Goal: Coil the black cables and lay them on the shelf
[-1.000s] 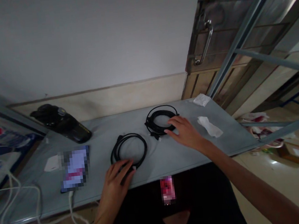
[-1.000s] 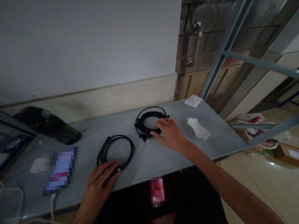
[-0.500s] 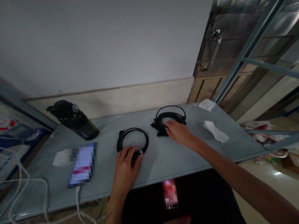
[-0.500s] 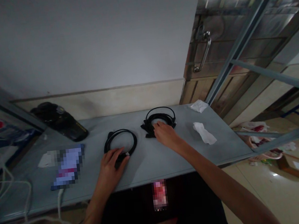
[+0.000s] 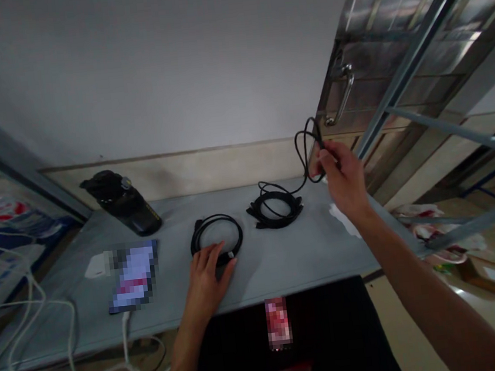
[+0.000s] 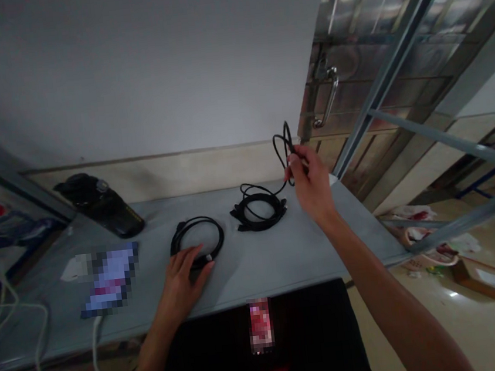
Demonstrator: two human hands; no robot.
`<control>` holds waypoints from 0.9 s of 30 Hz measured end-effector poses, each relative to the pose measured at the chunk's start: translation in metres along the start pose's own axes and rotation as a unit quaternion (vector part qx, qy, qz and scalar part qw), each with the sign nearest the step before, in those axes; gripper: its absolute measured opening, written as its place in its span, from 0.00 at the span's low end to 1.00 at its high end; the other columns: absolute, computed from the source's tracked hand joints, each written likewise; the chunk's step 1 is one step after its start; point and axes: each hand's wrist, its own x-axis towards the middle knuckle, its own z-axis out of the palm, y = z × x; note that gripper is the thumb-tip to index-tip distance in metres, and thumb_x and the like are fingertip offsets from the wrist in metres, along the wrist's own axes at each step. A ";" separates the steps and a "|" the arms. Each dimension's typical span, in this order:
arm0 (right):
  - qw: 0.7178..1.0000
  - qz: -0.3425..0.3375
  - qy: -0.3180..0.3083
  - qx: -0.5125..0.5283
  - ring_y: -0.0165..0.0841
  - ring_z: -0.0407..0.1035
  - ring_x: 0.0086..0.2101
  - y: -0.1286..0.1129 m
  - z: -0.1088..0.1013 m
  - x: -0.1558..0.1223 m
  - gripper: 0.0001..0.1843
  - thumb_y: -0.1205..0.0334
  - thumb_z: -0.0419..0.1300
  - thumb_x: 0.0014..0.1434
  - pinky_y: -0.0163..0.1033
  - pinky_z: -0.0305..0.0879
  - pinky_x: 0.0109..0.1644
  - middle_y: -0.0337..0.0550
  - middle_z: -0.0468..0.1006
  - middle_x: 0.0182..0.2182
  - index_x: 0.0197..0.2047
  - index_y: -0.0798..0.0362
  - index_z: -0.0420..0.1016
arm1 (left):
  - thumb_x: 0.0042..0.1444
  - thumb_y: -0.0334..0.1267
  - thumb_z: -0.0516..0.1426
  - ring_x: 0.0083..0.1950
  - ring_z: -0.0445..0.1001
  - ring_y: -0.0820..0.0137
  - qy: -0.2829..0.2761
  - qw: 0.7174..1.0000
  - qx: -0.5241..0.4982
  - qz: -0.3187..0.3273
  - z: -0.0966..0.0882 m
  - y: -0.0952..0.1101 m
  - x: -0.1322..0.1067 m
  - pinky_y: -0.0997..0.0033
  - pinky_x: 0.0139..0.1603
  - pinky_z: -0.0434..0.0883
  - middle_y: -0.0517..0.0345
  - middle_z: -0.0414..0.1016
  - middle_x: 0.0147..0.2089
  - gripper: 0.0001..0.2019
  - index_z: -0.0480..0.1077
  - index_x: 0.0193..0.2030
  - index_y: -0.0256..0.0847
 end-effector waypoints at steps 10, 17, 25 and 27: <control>0.964 -0.151 0.149 0.157 0.28 0.67 0.27 -0.100 -0.038 0.021 0.06 0.54 0.69 0.73 0.40 0.75 0.33 0.36 0.74 0.38 0.49 0.45 0.82 | 0.75 0.47 0.63 0.65 0.80 0.53 -0.028 0.989 -0.148 -0.015 -0.002 0.048 0.001 0.45 0.70 0.77 0.48 0.83 0.63 0.20 0.74 0.69 0.48; 0.962 -0.125 0.149 0.194 0.28 0.64 0.27 -0.140 -0.040 0.004 0.03 0.58 0.69 0.71 0.40 0.75 0.32 0.36 0.73 0.37 0.44 0.46 0.84 | 0.76 0.50 0.63 0.75 0.76 0.52 -0.098 0.953 -0.282 -0.056 0.018 0.128 0.011 0.42 0.77 0.72 0.41 0.76 0.74 0.30 0.64 0.79 0.47; 0.973 -0.078 0.088 0.200 0.28 0.68 0.29 -0.154 -0.057 -0.011 0.04 0.59 0.70 0.71 0.40 0.79 0.35 0.38 0.74 0.40 0.48 0.46 0.87 | 0.63 0.44 0.75 0.67 0.79 0.53 -0.249 0.925 -0.285 0.028 0.019 0.158 -0.013 0.47 0.73 0.77 0.47 0.82 0.64 0.21 0.81 0.60 0.48; 0.975 -0.067 0.077 0.196 0.28 0.69 0.30 -0.148 -0.061 -0.016 0.05 0.58 0.70 0.71 0.39 0.79 0.35 0.38 0.75 0.41 0.49 0.47 0.87 | 0.69 0.37 0.69 0.59 0.83 0.58 -0.280 0.920 -0.273 0.023 0.012 0.165 -0.035 0.53 0.69 0.79 0.52 0.85 0.56 0.06 0.82 0.51 0.47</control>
